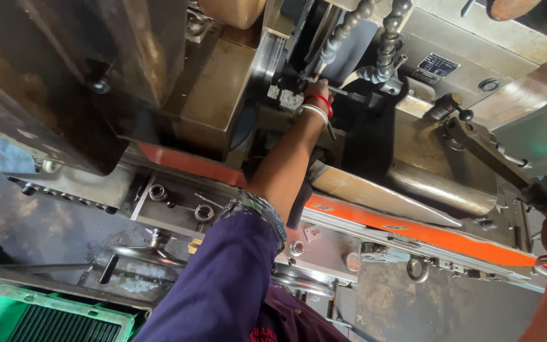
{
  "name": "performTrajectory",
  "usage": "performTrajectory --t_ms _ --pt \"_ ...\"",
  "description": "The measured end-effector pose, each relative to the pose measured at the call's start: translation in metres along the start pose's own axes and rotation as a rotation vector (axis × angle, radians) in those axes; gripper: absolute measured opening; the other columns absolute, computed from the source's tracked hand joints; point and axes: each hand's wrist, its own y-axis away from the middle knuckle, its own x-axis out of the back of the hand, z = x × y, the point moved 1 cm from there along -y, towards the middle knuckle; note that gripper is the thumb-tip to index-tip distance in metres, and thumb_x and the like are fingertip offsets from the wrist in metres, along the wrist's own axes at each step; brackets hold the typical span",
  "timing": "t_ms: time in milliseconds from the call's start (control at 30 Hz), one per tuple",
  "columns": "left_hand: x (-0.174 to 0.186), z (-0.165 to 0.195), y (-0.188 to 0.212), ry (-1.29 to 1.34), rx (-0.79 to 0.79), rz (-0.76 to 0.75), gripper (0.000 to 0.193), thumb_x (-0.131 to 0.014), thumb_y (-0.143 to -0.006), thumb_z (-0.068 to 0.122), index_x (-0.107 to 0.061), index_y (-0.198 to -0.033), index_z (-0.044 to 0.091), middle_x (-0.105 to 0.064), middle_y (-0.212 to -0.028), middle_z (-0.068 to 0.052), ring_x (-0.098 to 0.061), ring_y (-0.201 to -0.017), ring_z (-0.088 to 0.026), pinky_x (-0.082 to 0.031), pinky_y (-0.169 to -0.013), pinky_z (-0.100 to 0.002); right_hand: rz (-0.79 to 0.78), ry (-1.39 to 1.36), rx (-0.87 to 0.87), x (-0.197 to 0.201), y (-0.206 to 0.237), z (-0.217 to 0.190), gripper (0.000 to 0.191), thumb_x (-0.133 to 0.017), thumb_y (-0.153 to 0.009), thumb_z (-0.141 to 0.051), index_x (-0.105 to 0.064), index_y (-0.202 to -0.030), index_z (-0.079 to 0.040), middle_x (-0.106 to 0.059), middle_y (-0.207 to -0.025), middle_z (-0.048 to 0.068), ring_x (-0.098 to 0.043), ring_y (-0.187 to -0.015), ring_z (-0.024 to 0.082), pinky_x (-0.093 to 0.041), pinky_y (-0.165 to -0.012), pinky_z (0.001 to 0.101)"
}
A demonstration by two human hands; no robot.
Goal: The person repeatedly picks small metal parts from a blue tray, places them into a machine, and operates a lever to process them. The person then removes the processed parts and places them into a green tray.
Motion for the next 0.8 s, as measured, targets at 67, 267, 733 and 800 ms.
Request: performTrajectory --t_ms 67,267,733,800 --pt "-0.001 -0.004 -0.007 -0.016 -0.031 0.031 0.031 -0.062 -0.094 0.028 -0.057 -0.075 0.004 -0.055 -0.056 -0.006 -0.053 -0.042 -0.020 -0.042 -0.041 -0.036 0.002 0.102 -0.011 -0.005 0.001 0.005 0.048 -0.037 -0.119 -0.026 -0.070 -0.101 0.004 -0.067 -0.078 0.021 -0.063 -0.064 0.032 -0.049 -0.062 0.0411" --pt "-0.001 -0.013 -0.017 0.046 0.006 0.023 0.026 -0.061 -0.093 0.028 -0.059 -0.082 0.005 -0.057 -0.063 -0.006 -0.054 -0.046 -0.020 -0.044 -0.045 -0.036 0.066 0.028 0.013 -0.014 0.012 0.016 0.047 -0.037 -0.119 -0.026 -0.068 -0.102 0.005 -0.070 -0.085 0.020 -0.067 -0.070 0.032 -0.051 -0.063 0.0400" --pt "0.020 -0.010 -0.007 0.001 0.161 -0.021 0.043 -0.063 -0.091 0.049 -0.050 -0.069 0.015 -0.044 -0.056 0.000 -0.044 -0.044 -0.016 -0.036 -0.042 -0.036 -0.100 0.251 -0.155 -0.005 0.025 0.022 0.070 -0.030 -0.118 -0.039 -0.075 -0.092 0.008 -0.063 -0.063 0.027 -0.067 -0.062 0.044 -0.052 -0.060 0.0512" --pt "0.023 -0.013 -0.004 0.065 0.233 -0.058 0.046 -0.066 -0.090 0.051 -0.049 -0.067 0.016 -0.043 -0.055 0.001 -0.044 -0.044 -0.016 -0.035 -0.043 -0.035 -0.095 0.227 -0.140 -0.006 0.025 0.023 0.070 -0.030 -0.118 -0.039 -0.075 -0.093 0.008 -0.062 -0.064 0.028 -0.067 -0.064 0.044 -0.052 -0.061 0.0509"
